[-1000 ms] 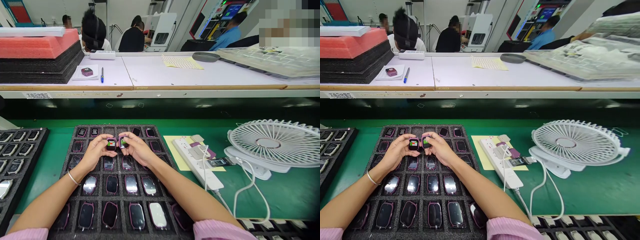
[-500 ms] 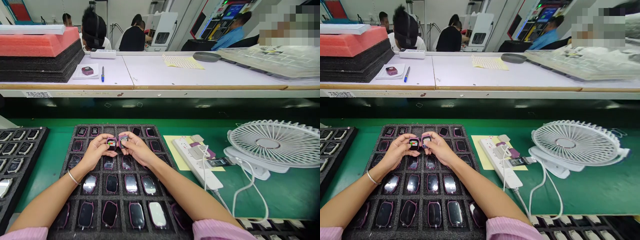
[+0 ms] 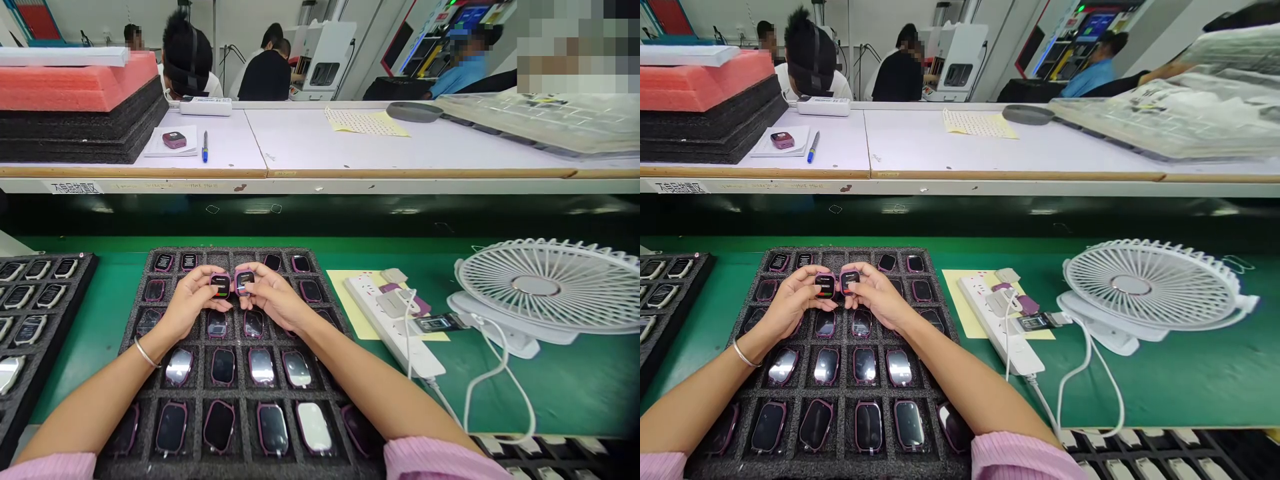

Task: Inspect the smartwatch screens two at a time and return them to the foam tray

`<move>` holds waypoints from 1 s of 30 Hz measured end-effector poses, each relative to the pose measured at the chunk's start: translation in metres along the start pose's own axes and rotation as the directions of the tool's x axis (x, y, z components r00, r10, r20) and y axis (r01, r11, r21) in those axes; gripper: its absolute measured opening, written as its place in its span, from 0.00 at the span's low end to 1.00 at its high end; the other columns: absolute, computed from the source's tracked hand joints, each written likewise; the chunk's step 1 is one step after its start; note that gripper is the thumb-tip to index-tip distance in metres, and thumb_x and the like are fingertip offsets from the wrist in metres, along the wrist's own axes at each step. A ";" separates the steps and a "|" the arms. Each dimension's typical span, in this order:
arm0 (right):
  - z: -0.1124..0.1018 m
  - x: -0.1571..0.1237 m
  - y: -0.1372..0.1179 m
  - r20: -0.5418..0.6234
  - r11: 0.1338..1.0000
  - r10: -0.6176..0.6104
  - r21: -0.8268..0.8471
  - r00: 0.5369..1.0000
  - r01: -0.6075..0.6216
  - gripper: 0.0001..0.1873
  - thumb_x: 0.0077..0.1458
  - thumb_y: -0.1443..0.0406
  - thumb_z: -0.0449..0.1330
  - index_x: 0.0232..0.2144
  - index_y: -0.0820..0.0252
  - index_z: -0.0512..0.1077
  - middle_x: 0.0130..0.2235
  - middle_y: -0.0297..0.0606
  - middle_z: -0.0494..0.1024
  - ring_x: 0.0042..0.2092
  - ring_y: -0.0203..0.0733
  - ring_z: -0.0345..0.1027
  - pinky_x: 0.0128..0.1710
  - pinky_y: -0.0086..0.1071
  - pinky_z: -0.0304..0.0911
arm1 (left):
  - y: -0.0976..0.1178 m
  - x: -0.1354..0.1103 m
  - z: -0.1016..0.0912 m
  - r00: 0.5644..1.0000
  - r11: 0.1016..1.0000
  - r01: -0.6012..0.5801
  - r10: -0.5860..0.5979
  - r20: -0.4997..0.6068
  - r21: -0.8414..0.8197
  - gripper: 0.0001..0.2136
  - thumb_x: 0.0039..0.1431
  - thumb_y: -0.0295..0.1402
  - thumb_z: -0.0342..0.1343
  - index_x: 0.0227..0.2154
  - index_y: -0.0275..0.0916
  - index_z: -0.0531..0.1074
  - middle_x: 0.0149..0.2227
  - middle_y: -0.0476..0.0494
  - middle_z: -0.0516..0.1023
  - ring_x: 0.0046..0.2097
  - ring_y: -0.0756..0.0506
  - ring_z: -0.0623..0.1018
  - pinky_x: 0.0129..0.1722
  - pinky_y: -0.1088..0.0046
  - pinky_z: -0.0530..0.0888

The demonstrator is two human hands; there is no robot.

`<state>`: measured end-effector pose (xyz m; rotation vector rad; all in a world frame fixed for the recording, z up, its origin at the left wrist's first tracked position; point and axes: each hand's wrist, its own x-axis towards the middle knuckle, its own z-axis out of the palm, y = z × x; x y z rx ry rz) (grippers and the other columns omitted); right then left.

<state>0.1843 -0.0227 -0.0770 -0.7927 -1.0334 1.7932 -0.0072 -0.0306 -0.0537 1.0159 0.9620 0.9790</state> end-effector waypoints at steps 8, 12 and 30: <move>0.000 0.000 0.001 -0.003 1.000 -0.007 -0.013 1.000 0.007 0.19 0.51 0.62 0.68 0.44 0.56 0.70 0.34 0.33 0.78 0.26 0.34 0.71 0.27 0.29 0.63 | -0.005 0.002 0.000 1.000 0.999 -0.020 0.021 -0.019 0.032 0.19 0.50 0.37 0.65 0.43 0.37 0.69 0.37 0.46 0.80 0.27 0.48 0.81 0.29 0.71 0.79; 0.001 0.000 0.001 -0.005 1.000 -0.002 0.012 1.000 0.002 0.20 0.48 0.67 0.68 0.45 0.57 0.71 0.35 0.33 0.79 0.27 0.34 0.72 0.29 0.29 0.63 | -0.004 0.001 0.001 1.000 0.999 -0.026 0.026 -0.013 0.031 0.19 0.51 0.34 0.63 0.45 0.38 0.69 0.38 0.46 0.79 0.28 0.48 0.81 0.32 0.71 0.78; -0.004 0.005 0.005 -0.100 0.999 -0.006 0.038 0.995 0.010 0.28 0.48 0.69 0.67 0.52 0.50 0.69 0.40 0.34 0.76 0.37 0.38 0.76 0.42 0.36 0.69 | -0.014 0.005 -0.002 0.999 0.999 -0.006 0.008 -0.053 0.040 0.31 0.43 0.27 0.65 0.53 0.40 0.64 0.38 0.47 0.75 0.31 0.52 0.73 0.33 0.74 0.69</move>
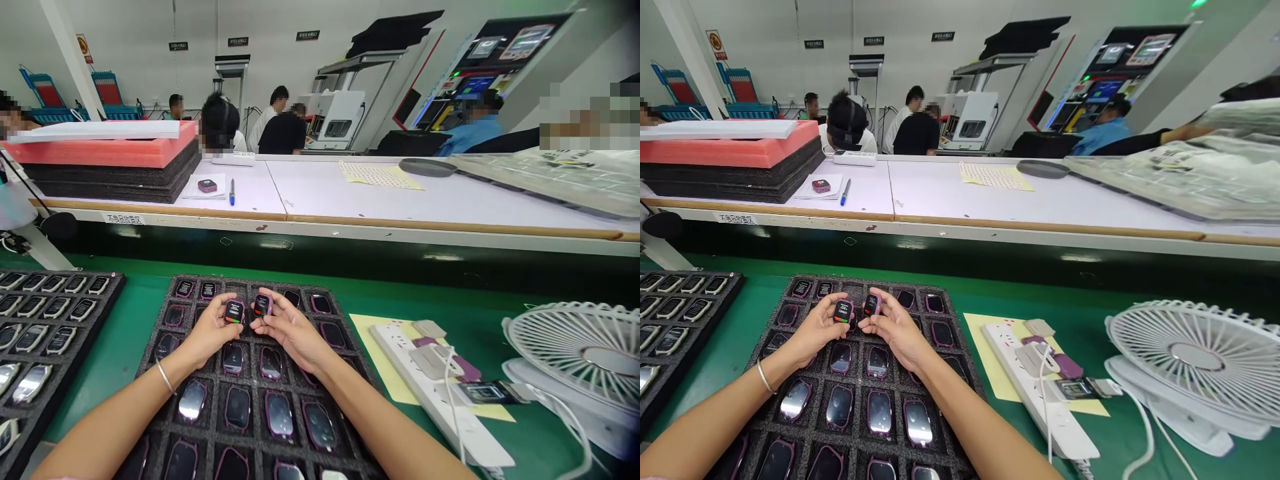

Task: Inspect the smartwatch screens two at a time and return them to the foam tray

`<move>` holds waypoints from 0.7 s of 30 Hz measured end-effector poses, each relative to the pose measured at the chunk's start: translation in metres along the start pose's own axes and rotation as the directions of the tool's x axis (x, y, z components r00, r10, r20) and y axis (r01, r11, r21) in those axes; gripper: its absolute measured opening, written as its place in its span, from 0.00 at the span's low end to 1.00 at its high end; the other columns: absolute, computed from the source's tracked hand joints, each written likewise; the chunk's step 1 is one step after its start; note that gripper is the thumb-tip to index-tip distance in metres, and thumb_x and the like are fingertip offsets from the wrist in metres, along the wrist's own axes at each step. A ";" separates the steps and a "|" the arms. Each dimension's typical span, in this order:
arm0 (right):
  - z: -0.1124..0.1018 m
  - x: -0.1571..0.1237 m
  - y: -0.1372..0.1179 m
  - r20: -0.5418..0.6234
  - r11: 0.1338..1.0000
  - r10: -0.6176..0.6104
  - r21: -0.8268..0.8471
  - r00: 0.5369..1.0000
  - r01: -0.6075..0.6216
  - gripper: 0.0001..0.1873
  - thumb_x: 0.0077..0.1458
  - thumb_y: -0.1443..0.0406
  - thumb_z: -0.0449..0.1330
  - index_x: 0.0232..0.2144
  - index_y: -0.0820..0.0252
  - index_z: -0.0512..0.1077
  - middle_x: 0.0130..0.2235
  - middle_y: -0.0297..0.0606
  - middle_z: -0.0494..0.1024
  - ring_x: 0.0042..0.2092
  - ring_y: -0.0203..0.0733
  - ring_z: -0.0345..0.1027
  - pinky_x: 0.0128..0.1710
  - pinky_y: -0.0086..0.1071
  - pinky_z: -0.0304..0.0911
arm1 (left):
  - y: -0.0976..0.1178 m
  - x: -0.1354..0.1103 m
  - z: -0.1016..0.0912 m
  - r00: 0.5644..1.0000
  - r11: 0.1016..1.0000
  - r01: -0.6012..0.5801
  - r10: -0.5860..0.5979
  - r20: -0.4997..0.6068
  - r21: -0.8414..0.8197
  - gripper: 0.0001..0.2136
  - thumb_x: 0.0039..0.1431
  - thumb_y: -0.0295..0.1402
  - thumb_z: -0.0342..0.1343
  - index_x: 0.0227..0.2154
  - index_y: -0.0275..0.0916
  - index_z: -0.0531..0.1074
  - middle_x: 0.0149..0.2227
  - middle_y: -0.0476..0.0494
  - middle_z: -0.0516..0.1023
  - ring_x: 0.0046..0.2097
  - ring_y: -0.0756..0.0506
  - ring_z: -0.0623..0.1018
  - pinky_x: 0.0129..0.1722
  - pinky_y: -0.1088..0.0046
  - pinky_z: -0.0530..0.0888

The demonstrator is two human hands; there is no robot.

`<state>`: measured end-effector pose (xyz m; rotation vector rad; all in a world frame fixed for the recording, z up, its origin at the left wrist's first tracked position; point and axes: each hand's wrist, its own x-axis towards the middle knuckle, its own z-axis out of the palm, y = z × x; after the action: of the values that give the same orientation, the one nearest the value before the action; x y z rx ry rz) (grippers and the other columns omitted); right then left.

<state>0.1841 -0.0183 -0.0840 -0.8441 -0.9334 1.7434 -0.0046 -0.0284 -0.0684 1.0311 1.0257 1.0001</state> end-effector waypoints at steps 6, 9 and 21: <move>-0.002 -0.001 0.000 -0.004 0.999 -0.012 -0.045 1.000 0.012 0.26 0.51 0.65 0.68 0.53 0.48 0.69 0.42 0.34 0.73 0.39 0.39 0.77 0.47 0.41 0.69 | -0.004 0.001 -0.001 1.000 1.000 -0.002 0.002 0.025 -0.021 0.31 0.40 0.25 0.66 0.51 0.40 0.65 0.40 0.46 0.76 0.38 0.50 0.75 0.40 0.73 0.68; -0.002 -0.001 -0.001 -0.008 0.998 -0.020 -0.060 1.000 0.019 0.26 0.51 0.64 0.68 0.53 0.49 0.69 0.42 0.35 0.72 0.38 0.39 0.77 0.47 0.41 0.70 | -0.004 0.003 -0.001 0.999 1.000 -0.005 0.006 0.035 -0.028 0.30 0.40 0.24 0.67 0.50 0.40 0.66 0.38 0.48 0.75 0.39 0.49 0.75 0.41 0.72 0.69; 0.006 -0.007 -0.006 0.033 0.977 -0.072 -0.198 0.997 0.077 0.28 0.51 0.61 0.68 0.54 0.51 0.67 0.41 0.35 0.72 0.33 0.35 0.71 0.37 0.34 0.68 | 0.080 -0.074 0.022 0.741 0.965 0.113 0.078 0.667 -0.238 0.27 0.48 0.24 0.66 0.52 0.44 0.69 0.37 0.46 0.75 0.35 0.52 0.74 0.32 0.81 0.70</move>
<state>0.1838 -0.0246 -0.0750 -0.9042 -1.1575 1.6182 -0.0112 -0.0861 0.0263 1.0369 0.2819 0.6302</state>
